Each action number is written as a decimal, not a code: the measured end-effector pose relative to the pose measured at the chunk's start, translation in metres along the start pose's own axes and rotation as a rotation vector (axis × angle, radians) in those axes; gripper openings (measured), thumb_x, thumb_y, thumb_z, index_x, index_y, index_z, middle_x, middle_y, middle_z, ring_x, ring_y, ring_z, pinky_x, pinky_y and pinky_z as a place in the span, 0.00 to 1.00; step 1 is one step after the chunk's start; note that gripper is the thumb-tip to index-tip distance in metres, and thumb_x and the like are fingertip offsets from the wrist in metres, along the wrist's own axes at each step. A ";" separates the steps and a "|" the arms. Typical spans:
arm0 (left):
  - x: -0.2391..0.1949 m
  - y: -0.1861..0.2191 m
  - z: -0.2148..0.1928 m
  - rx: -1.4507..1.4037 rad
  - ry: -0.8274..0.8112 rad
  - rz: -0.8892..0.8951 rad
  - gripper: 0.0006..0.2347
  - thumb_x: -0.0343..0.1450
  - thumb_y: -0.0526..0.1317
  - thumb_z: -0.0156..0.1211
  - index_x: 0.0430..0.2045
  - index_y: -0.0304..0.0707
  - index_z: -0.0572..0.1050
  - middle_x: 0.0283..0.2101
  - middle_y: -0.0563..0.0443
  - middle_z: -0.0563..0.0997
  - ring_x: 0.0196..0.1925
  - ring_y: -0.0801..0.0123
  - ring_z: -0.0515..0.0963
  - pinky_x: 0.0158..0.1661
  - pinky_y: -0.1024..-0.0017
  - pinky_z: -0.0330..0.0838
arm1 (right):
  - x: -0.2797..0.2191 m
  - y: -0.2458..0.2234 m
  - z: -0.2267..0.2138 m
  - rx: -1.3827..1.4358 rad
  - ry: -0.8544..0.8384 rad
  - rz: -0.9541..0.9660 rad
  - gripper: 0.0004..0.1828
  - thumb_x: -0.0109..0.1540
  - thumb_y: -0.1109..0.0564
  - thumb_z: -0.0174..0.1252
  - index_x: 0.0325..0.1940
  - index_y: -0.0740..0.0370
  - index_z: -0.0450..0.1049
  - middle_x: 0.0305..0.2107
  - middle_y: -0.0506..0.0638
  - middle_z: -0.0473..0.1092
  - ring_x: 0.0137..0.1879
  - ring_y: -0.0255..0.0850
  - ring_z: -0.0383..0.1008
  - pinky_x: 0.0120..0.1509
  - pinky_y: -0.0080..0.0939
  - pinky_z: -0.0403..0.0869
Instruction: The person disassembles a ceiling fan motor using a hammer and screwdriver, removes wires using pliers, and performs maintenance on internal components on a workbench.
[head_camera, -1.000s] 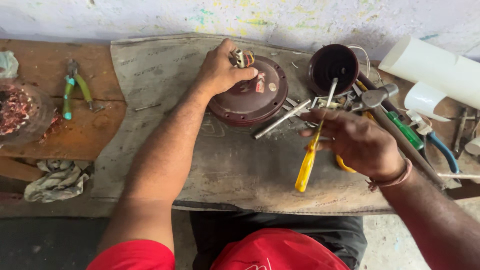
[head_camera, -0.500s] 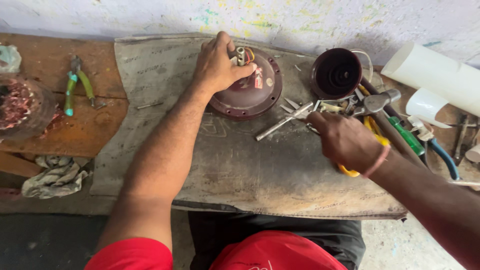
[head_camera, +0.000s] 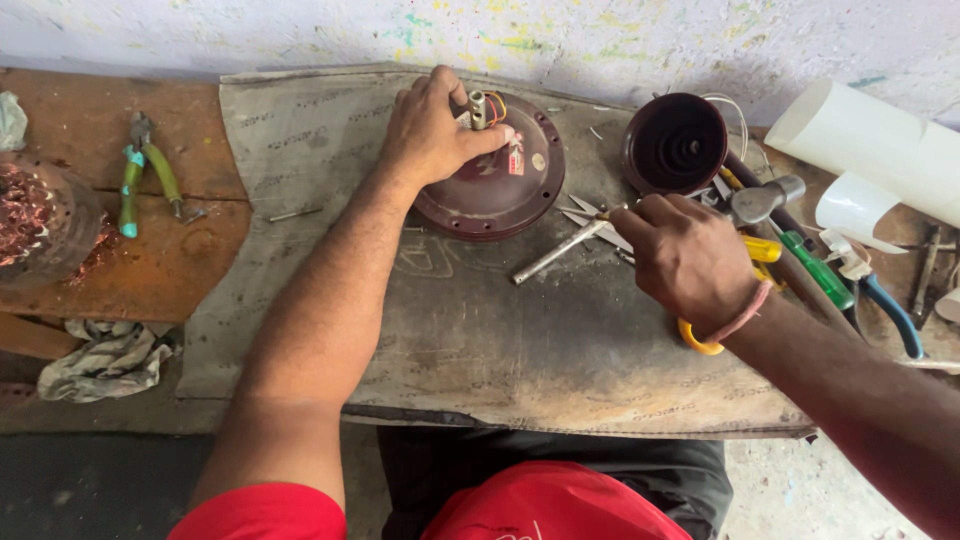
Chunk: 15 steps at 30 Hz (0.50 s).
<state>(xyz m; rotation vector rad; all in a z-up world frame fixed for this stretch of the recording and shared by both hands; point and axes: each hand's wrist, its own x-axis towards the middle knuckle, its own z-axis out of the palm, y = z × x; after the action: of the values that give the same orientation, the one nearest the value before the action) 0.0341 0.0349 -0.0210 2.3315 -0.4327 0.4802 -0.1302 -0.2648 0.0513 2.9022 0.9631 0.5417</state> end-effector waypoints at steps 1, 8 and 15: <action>0.000 0.000 -0.001 0.000 -0.007 -0.008 0.31 0.57 0.61 0.80 0.37 0.36 0.70 0.44 0.38 0.77 0.49 0.47 0.75 0.49 0.52 0.70 | 0.001 0.000 0.001 -0.005 0.001 -0.012 0.22 0.49 0.64 0.60 0.48 0.59 0.75 0.32 0.51 0.71 0.41 0.48 0.76 0.40 0.48 0.77; -0.001 0.005 -0.006 -0.068 -0.062 -0.077 0.33 0.58 0.61 0.79 0.41 0.36 0.69 0.44 0.40 0.78 0.49 0.54 0.78 0.49 0.57 0.74 | 0.022 0.003 -0.015 -0.335 -0.134 -0.291 0.16 0.57 0.56 0.59 0.49 0.59 0.76 0.38 0.52 0.74 0.41 0.42 0.76 0.42 0.42 0.79; -0.002 0.024 -0.008 0.061 -0.110 -0.128 0.33 0.56 0.60 0.80 0.47 0.41 0.71 0.48 0.42 0.77 0.51 0.50 0.77 0.50 0.53 0.72 | 0.075 0.005 -0.029 -0.578 -0.561 -0.601 0.19 0.67 0.41 0.50 0.44 0.58 0.73 0.33 0.50 0.71 0.40 0.41 0.73 0.42 0.43 0.76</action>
<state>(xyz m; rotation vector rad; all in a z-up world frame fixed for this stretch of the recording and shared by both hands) 0.0200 0.0243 -0.0026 2.4342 -0.3218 0.3093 -0.0814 -0.2270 0.1029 1.9441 1.2293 -0.0447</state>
